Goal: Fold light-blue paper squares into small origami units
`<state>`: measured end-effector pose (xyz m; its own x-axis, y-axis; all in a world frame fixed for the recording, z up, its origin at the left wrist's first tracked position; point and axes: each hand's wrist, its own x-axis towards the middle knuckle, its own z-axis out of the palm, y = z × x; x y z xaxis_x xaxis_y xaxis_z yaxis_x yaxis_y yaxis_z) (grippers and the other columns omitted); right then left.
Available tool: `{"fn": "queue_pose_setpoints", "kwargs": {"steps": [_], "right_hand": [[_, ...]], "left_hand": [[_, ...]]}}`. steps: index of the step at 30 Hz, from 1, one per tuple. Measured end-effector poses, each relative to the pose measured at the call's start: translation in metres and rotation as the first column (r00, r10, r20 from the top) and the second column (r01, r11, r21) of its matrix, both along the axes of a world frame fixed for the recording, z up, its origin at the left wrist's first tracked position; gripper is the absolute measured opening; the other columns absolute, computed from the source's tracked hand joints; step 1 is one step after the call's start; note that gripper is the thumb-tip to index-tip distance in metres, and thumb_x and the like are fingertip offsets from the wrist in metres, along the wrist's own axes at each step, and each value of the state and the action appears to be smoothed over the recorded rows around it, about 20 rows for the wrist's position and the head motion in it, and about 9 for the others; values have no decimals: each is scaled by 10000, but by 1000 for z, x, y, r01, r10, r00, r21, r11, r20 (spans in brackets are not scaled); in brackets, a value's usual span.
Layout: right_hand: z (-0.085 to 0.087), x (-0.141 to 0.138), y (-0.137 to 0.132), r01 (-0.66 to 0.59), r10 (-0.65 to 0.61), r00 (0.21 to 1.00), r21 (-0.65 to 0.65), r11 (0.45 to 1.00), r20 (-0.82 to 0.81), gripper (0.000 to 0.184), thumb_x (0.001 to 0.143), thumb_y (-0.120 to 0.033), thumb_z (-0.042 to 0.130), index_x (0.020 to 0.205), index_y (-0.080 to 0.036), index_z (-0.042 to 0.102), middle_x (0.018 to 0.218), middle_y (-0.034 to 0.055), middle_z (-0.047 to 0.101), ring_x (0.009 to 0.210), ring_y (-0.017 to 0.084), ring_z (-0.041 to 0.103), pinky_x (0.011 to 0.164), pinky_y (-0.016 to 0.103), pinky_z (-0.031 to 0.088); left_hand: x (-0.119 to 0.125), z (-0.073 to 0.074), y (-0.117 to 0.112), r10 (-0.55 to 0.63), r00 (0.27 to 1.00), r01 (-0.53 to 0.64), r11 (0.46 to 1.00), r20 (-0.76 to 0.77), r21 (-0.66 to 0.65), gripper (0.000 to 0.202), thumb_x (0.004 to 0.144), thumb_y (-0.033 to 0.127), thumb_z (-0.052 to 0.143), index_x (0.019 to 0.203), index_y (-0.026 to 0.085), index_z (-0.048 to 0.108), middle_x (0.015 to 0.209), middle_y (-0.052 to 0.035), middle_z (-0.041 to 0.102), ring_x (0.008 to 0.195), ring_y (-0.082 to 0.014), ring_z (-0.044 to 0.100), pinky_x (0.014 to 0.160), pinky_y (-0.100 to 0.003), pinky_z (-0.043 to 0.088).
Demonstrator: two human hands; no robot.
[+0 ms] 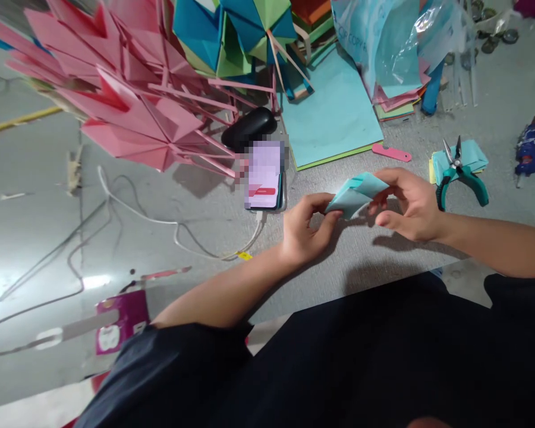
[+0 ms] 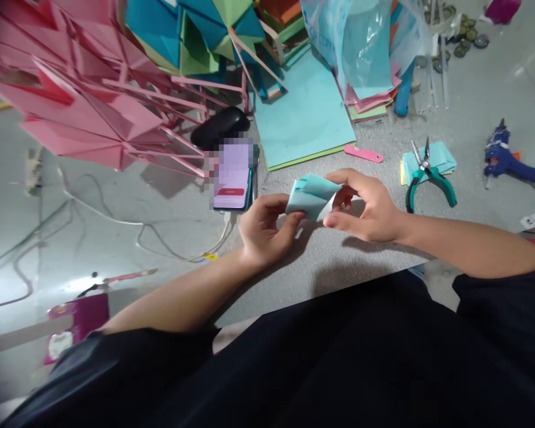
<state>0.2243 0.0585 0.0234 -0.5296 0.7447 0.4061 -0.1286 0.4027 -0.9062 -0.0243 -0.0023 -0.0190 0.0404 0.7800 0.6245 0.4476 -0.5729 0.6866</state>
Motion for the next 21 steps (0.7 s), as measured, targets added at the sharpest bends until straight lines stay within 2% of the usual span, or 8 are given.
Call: {"fn": "queue_pose_setpoints", "kwargs": {"steps": [3,4,7,9,12,14,18,21], "right_hand": [[1,-3,-9,171,-181,980,122,978,82,181,1056,-429,833,1113,-263,789,919,9,792,717,144,721,625,298,560],[2,-4,-10,207,-222,970,144,968,99,131,1064,-394,818,1055,-266,791,892,4,790,697,144,711,617,304,553],[4,-4,-12,231,-250,960,147,962,129,73,1056,-297,812,995,-264,789,817,-21,792,642,131,717,568,284,532],[4,-4,-13,214,-233,960,130,968,152,55,1048,-256,811,996,-258,794,804,-31,801,623,121,718,554,269,526],[0,-6,-14,200,-219,966,141,969,134,64,1031,-201,817,1003,-254,794,820,-45,807,629,101,708,578,247,534],[-5,-9,-14,197,-206,977,141,970,55,134,1017,-172,830,1106,-265,790,859,-53,809,648,92,715,578,224,541],[-14,-14,-16,248,-230,967,206,946,-110,413,983,-178,869,1354,-302,736,1014,-31,811,721,105,752,600,212,598],[-15,-12,-16,271,-268,962,340,901,-58,339,999,-271,881,1305,-319,745,1034,-8,819,698,130,750,584,247,617]], "left_hand": [[2,-8,-4,-51,998,50,998,22,39,341,1056,304,819,1373,230,715,970,-12,817,751,-137,761,681,-264,630],[2,-9,-4,-85,996,83,994,19,70,392,1055,294,823,1420,240,691,979,-8,812,747,-131,755,676,-256,627],[3,-8,-3,-198,980,193,971,26,141,500,1049,231,816,1511,265,630,1021,-11,808,723,-115,722,651,-237,603],[3,-6,-3,-250,967,242,961,47,134,519,1045,201,809,1520,265,611,1062,-23,811,729,-112,715,659,-235,603],[3,-2,-3,-302,950,296,952,82,82,478,1044,164,798,1476,258,615,1155,-58,823,863,-141,778,729,-256,637],[2,1,-3,-339,937,332,940,90,79,435,1047,140,778,1437,255,624,1186,-73,824,920,-156,800,746,-264,644],[2,7,-3,-383,922,381,923,61,48,340,1061,167,758,1364,244,625,1132,-66,823,805,-136,773,678,-252,616],[0,12,-1,-452,892,452,892,31,-8,238,1085,246,743,1295,242,632,1044,-58,816,796,-160,774,674,-280,622]]}}
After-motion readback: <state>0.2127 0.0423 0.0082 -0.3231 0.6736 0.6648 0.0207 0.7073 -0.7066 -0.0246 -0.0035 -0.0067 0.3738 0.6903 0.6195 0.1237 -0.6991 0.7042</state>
